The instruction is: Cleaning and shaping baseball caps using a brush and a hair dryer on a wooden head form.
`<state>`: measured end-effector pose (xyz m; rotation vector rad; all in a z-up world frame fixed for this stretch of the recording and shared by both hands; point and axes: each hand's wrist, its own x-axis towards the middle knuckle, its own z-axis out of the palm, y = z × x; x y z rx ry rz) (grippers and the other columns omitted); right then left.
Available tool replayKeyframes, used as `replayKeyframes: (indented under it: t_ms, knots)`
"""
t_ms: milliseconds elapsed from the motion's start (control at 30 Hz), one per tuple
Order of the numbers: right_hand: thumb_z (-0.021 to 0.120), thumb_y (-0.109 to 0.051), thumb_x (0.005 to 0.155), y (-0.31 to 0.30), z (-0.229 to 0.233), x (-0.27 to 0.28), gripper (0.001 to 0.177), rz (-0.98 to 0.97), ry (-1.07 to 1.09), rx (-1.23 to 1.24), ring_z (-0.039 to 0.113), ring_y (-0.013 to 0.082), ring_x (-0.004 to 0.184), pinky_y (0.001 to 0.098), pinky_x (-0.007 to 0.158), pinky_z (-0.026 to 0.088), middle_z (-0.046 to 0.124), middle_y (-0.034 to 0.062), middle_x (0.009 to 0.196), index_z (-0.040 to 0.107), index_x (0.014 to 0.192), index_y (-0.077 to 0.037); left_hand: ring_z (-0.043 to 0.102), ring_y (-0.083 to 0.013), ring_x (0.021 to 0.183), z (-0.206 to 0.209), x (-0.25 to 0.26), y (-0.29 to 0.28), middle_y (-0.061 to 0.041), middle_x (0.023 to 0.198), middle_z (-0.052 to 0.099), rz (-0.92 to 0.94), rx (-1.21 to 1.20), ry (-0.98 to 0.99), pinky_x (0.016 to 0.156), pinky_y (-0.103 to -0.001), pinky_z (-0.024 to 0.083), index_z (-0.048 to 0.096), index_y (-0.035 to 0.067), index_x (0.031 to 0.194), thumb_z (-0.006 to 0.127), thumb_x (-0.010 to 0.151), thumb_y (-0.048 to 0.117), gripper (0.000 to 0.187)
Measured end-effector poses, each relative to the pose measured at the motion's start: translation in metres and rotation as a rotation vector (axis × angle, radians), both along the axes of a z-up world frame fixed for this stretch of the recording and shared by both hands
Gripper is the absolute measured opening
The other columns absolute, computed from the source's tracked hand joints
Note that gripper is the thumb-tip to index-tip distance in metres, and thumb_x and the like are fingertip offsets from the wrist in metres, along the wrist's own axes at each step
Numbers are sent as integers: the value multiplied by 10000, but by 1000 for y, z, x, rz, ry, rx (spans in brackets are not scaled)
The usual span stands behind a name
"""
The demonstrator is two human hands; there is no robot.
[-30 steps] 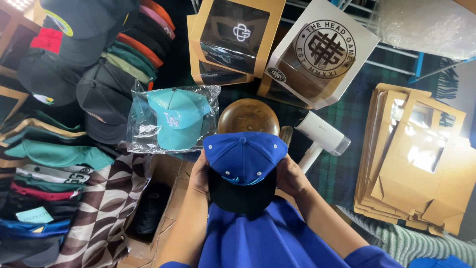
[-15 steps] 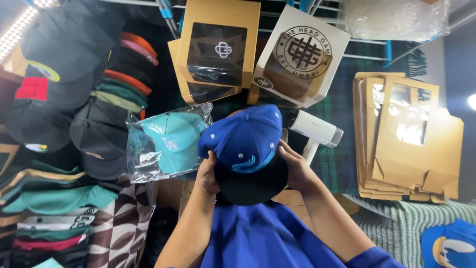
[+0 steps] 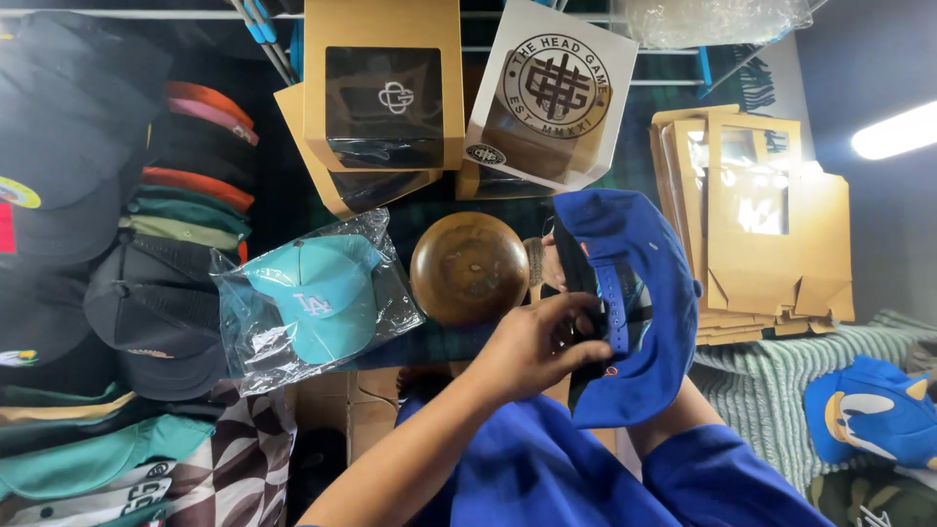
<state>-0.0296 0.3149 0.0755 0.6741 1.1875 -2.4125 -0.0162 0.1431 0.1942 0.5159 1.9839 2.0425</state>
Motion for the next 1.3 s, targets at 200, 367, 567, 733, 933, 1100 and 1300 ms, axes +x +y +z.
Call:
replayKeyframes:
  t_ms: [200, 367, 567, 733, 933, 1100, 1300]
  knots:
    - [585, -58, 968, 9, -38, -5, 358, -27, 31, -31, 669, 432, 1066, 653, 955, 512, 674, 292, 1142, 620, 1323, -38, 764, -305, 816, 7, -18, 6, -51, 926, 762, 241, -227, -27, 693, -469, 610, 591, 167, 1153, 814, 773, 489, 546]
    - [580, -53, 968, 61, -97, 2, 330, -53, 64, -62, 682, 425, 1029, 639, 943, 520, 679, 287, 1105, 629, 1293, -30, 728, -229, 690, -7, -24, -5, -41, 797, 705, 238, 52, -145, 619, -356, 588, 586, 166, 1182, 815, 843, 203, 411]
    - [575, -46, 967, 33, -86, 0, 299, -88, 91, -101, 696, 416, 985, 623, 929, 530, 684, 281, 1061, 641, 1257, -21, 626, -111, 687, -36, -12, -17, -23, 773, 610, 189, 297, -214, 611, -269, 569, 630, 115, 1370, 806, 872, 42, 534]
    - [571, -41, 967, 39, -107, 0, 274, -92, 111, -131, 708, 409, 948, 610, 916, 538, 688, 277, 1024, 650, 1227, -12, 597, -104, 678, -33, -9, -24, -28, 756, 624, 172, 224, -206, 587, -255, 542, 654, 123, 1379, 809, 875, 80, 529]
    - [566, -34, 967, 41, -114, -1, 247, -95, 134, -170, 723, 400, 903, 594, 901, 548, 693, 271, 980, 662, 1191, -3, 597, -177, 1048, -24, -14, -41, -102, 1113, 686, 145, 130, -135, 901, -380, 504, 631, 195, 1434, 769, 905, 170, 547]
    - [561, -29, 966, 46, -121, -6, 227, -108, 163, -197, 735, 394, 866, 580, 889, 556, 697, 267, 944, 671, 1161, 5, 696, -175, 1115, -119, -31, -48, -64, 1147, 734, 62, -439, -60, 959, -277, 566, 679, 240, 1385, 669, 948, 126, 452]
    - [529, 4, 974, -14, 24, 3, 357, -136, 96, -307, 710, 443, 1071, 634, 1021, 492, 705, 288, 1160, 644, 1309, -39, 604, -418, 1200, -66, 10, -68, -263, 1362, 628, 357, 1145, -824, 1124, -527, 425, 578, 28, 1438, 385, 798, 902, 1100]
